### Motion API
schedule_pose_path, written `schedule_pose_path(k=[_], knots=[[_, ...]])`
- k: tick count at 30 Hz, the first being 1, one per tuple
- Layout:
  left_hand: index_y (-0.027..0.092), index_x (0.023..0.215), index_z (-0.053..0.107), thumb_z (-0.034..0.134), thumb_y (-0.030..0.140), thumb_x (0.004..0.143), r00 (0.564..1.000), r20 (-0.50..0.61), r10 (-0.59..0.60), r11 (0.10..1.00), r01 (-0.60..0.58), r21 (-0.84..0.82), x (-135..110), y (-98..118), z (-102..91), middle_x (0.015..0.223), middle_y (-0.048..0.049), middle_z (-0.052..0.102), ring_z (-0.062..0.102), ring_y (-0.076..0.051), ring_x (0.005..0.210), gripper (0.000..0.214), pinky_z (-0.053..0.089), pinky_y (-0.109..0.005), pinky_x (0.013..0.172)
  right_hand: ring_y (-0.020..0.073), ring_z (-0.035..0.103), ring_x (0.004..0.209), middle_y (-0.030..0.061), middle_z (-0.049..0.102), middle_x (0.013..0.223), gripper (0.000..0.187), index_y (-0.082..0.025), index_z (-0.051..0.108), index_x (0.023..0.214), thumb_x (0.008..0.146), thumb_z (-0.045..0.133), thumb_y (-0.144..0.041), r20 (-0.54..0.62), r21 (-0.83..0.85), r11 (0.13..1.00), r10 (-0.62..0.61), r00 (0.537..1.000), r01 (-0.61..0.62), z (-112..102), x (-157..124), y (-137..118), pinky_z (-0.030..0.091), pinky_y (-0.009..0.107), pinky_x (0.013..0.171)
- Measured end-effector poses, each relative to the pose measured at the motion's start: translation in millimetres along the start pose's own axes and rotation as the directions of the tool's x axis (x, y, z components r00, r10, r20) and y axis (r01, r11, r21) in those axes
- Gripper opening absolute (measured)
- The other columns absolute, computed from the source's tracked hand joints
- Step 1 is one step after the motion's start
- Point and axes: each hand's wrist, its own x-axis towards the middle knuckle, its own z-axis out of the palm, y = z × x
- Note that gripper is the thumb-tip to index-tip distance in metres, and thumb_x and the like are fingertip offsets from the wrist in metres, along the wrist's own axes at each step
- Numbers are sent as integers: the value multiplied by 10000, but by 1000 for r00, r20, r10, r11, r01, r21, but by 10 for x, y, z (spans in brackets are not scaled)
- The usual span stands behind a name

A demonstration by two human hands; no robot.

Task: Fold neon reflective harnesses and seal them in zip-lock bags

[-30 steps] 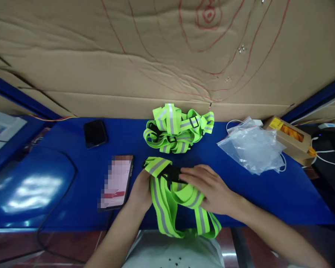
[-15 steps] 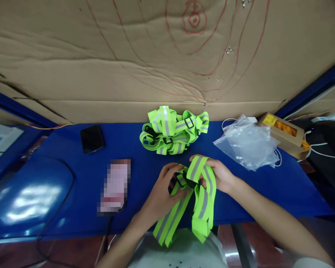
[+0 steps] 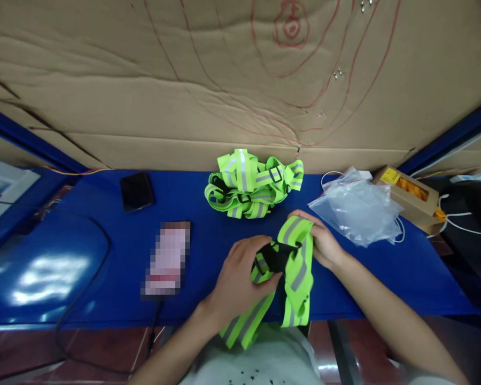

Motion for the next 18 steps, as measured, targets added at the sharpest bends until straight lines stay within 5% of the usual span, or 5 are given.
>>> schedule_pose_path(k=[6,10,13,15,18], knots=[[255,1392,517,656,275,870,1000,13,-1,979,-1,202,39,-86,-449,1249,-93,675,665,-278,1096,540,577,-453,914,213,570,1237,58,590,1336,430,-280,556,1315,909,698,-308,203,-585,639,-480,853,499,-137,-15,-148,480,352,1021],[168,1323,574,656,290,871,988,37,150,908,-153,391,93,-55,-452,1084,-120,682,680,-303,961,475,580,-471,791,317,398,1470,127,418,1557,679,-283,424,1521,943,659,-551,517,-685,296,-446,730,666,107,-228,-40,389,498,1186],[135,1259,598,670,262,858,972,70,222,845,-228,483,115,-17,-439,1041,-127,684,689,-310,939,426,574,-466,771,368,360,1487,158,353,1594,800,-275,382,1548,875,765,-473,586,-765,33,-377,717,643,285,-336,173,362,583,1196],[136,1270,598,669,249,867,969,79,235,814,-240,529,120,-5,-483,1045,-128,687,691,-307,940,425,570,-465,791,353,370,1479,173,378,1550,668,-249,424,1483,886,723,-267,478,-828,51,-455,751,558,314,-326,288,382,585,1178],[145,1327,577,669,255,883,971,54,234,794,-223,566,132,-8,-593,1060,-124,697,692,-307,951,467,564,-470,831,282,557,1290,146,536,1349,561,-219,487,1302,797,725,-159,227,-789,430,-459,859,439,246,-226,309,502,483,1065]])
